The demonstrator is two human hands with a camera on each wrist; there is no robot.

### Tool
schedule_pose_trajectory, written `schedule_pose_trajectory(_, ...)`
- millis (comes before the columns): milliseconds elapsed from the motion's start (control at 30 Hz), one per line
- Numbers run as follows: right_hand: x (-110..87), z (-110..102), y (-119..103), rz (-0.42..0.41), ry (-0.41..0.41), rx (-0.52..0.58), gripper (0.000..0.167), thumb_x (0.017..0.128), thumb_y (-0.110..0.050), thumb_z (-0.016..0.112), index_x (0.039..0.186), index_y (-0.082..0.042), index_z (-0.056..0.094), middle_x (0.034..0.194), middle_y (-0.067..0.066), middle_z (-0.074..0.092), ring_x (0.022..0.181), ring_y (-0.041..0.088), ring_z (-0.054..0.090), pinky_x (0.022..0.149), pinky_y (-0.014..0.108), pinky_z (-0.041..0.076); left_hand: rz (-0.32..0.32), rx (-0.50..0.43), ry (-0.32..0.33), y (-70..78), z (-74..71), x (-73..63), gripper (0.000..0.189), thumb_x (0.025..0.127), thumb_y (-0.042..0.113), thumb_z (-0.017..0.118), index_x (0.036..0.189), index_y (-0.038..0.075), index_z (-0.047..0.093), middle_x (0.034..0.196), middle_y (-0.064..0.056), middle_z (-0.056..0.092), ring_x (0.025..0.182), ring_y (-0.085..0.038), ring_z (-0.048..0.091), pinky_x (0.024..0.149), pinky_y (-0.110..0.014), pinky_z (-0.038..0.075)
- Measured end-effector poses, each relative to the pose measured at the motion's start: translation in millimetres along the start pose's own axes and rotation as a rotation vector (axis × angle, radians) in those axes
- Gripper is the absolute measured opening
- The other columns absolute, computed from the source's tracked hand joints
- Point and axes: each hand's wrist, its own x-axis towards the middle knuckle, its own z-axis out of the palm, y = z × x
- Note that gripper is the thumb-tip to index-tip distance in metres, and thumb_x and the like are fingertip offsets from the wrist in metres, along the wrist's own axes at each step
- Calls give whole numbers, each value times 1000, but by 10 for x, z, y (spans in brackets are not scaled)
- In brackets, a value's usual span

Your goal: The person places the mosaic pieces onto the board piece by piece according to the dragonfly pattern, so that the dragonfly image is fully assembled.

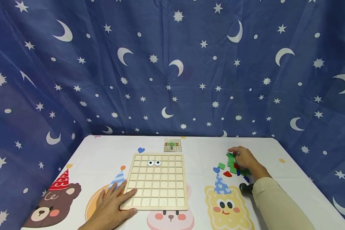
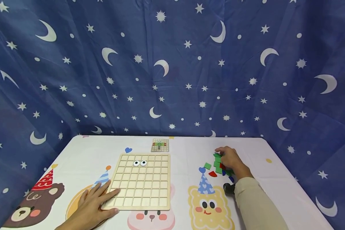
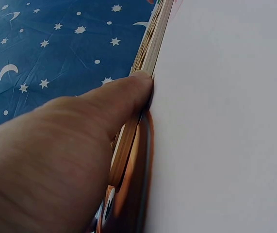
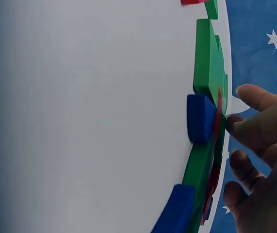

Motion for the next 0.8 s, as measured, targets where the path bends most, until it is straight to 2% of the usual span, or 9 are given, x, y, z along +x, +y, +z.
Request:
schedule_pose_trajectory(167,22,23,15,-11,-8,-86,51,77,12,54,121,-10,68,117,25,52,103,40,45,88,56,45,7,13,10,-6,10,-2,64,77,63,69,131,31,62,148,-12,40,133,-48,28,97,-71,12)
schedule_pose_trajectory(400,-19,16,17,-25,9,-147,29,87,2,61,114,-6,68,108,24,55,102,41,46,88,58,44,21,27,17,-12,30,0,64,77,64,68,131,30,62,147,-12,41,132,-48,30,96,-71,13)
schedule_pose_trajectory(600,-41,9,9,-27,1,-147,36,87,3,59,122,-5,63,111,25,54,104,42,46,91,60,42,5,28,-4,-7,18,10,65,77,65,67,132,31,62,148,-12,40,133,-48,29,97,-71,13)
schedule_pose_trajectory(800,-12,23,-19,-41,0,-130,30,85,4,62,114,1,67,109,22,56,99,37,51,92,56,43,-7,20,-19,-5,-4,9,66,77,66,66,133,31,61,149,-12,39,134,-48,27,98,-71,11)
